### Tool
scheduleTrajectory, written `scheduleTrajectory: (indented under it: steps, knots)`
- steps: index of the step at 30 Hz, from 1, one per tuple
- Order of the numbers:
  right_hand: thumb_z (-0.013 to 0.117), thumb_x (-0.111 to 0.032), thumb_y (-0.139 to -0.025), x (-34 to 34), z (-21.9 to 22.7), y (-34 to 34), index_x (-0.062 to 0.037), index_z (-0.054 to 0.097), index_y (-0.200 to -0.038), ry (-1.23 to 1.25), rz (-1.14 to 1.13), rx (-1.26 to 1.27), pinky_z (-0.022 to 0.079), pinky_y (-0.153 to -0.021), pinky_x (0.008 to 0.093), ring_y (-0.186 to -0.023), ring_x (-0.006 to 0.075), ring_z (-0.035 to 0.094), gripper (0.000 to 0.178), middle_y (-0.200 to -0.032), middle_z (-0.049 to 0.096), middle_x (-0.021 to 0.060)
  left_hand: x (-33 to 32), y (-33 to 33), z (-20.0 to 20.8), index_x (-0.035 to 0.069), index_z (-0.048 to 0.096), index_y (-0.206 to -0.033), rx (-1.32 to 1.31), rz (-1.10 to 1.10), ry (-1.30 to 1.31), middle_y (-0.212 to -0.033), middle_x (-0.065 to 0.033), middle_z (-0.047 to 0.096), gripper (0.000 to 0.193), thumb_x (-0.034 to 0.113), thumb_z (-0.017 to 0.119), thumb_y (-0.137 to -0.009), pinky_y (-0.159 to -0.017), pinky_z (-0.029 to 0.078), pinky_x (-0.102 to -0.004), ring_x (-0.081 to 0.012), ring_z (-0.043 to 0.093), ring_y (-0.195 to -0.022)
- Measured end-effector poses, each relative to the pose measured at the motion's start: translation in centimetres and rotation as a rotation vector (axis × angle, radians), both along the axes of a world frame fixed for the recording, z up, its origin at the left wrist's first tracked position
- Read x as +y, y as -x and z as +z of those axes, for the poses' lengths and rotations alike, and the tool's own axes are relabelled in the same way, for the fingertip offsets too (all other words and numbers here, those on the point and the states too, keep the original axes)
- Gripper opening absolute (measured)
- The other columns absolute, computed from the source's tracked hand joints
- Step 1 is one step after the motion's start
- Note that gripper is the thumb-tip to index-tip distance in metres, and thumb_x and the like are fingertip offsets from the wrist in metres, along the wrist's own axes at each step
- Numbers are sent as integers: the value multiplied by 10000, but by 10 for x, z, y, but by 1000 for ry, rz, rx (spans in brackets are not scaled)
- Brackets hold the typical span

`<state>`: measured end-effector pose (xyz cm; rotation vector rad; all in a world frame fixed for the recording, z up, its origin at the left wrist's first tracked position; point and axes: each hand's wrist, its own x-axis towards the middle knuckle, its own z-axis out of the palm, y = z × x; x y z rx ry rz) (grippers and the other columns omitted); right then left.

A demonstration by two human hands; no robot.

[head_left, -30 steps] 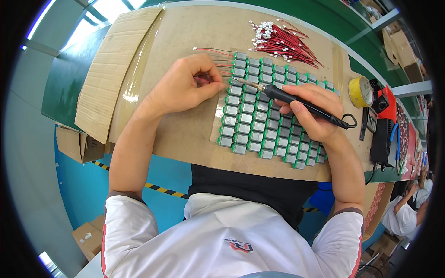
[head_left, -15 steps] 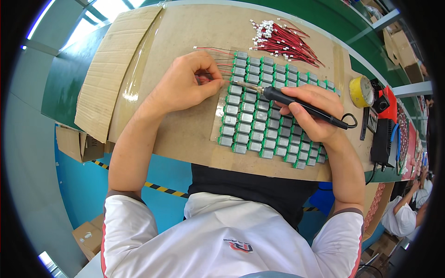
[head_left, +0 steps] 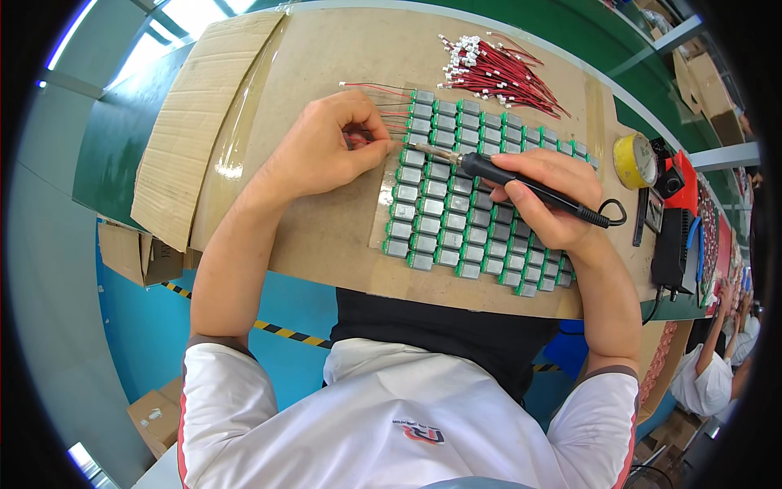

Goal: Soldering red and white wires to an array of small rechargeable batteries at a factory workbench.

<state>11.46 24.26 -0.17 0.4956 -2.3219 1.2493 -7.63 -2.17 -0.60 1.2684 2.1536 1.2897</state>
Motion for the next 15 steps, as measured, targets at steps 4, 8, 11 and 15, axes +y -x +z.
scheduleTrajectory:
  steps: [4, 8, 11, 15]
  knots:
    - [740, 4, -868, 0, 1, 0, 50, 766, -1154, -4, 3, 15, 573, -646, 304, -724, 210, 748, 290, -819, 774, 115, 0, 0, 0, 0, 714, -858, -2, -1, -3, -883, -59, 677, 109, 55, 807, -871, -686, 545, -286, -130, 641, -769]
    - [739, -1, -874, 0, 1, 0, 49, 766, -1152, -12, 2, 21, 569, -638, 306, -719, 212, 745, 284, -816, 771, 114, 1, 0, -1, 0, 715, -860, 1, 1, 5, -878, -60, 679, 111, 58, 809, -869, -688, 547, -286, -130, 642, -765]
    - [740, -3, -875, 0, 1, 1, 50, 766, -1151, -24, 5, 22, 568, -634, 306, -716, 214, 744, 282, -816, 771, 113, 0, 1, -1, -1, 716, -863, 1, 6, 10, -876, -62, 680, 110, 59, 808, -869, -689, 548, -286, -131, 643, -763]
    - [739, -3, -876, -1, 0, 0, 51, 766, -1151, -24, 5, 29, 566, -631, 306, -715, 215, 743, 281, -819, 772, 114, 0, 0, -2, -3, 716, -863, -1, 8, 13, -872, -63, 680, 111, 60, 807, -870, -691, 550, -288, -134, 644, -762]
